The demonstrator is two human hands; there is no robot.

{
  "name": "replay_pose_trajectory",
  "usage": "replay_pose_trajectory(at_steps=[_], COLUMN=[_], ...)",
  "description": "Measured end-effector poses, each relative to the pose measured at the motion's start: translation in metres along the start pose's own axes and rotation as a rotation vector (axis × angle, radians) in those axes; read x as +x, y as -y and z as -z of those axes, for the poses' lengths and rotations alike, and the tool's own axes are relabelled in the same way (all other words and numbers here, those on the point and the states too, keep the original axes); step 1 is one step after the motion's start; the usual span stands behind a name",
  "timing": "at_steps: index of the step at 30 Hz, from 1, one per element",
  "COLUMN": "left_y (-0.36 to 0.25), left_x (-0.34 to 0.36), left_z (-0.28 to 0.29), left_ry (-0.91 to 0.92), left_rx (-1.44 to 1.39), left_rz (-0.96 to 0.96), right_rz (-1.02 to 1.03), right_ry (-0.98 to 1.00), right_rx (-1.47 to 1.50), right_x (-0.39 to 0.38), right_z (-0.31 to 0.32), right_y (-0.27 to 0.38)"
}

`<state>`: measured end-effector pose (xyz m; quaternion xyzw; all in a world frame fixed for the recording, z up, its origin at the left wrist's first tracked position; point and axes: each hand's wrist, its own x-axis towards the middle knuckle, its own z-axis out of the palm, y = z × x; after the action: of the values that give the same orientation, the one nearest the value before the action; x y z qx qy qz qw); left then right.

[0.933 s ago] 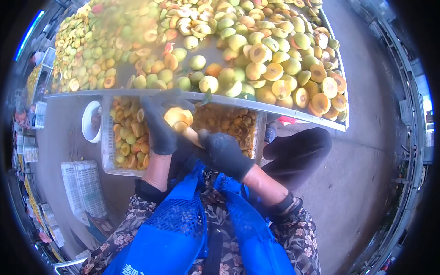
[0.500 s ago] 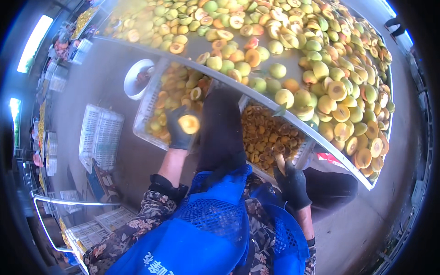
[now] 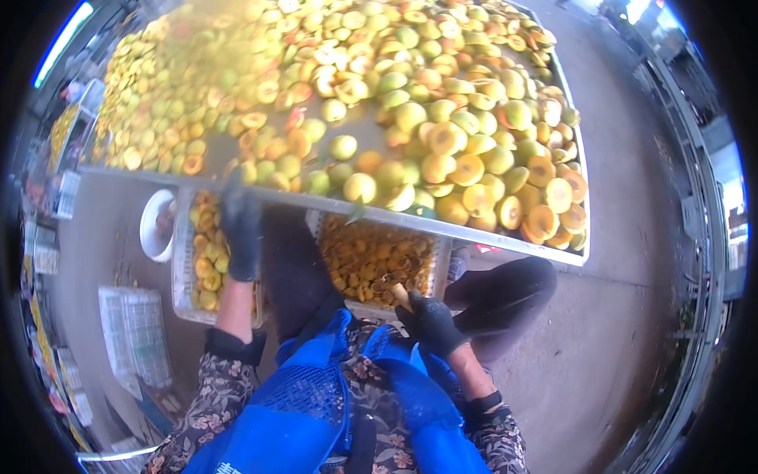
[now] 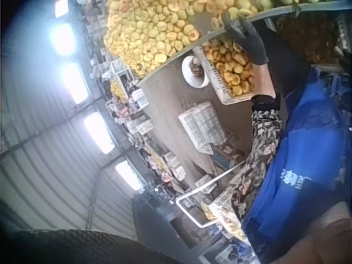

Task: Removing pits from fruit and placing the fruit into a container.

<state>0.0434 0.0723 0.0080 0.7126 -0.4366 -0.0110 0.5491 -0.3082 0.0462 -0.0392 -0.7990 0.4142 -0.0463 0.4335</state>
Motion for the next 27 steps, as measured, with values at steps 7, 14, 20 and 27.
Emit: replay_pose_trajectory(at_steps=[7, 14, 20, 27], left_y=[-0.05, -0.048, -0.018, -0.033], left_x=[0.08, 0.125, 0.11, 0.057], left_z=[-0.193, -0.254, -0.217, -0.158], left_ry=[0.492, 0.827, 0.757, 0.492], left_rx=[0.137, 0.484, 0.133, -1.141], left_rz=[-0.703, -0.786, -0.374, 0.529], right_rz=[-0.197, 0.065, -0.218, 0.063], right_ry=[-0.05, -0.142, -0.139, -0.256], right_rx=[0.159, 0.007, 0.217, -0.035], right_x=[-0.019, -0.016, -0.011, -0.001], right_z=[0.013, 0.021, 0.016, 0.049], right_y=[-0.006, -0.028, -0.028, -0.006])
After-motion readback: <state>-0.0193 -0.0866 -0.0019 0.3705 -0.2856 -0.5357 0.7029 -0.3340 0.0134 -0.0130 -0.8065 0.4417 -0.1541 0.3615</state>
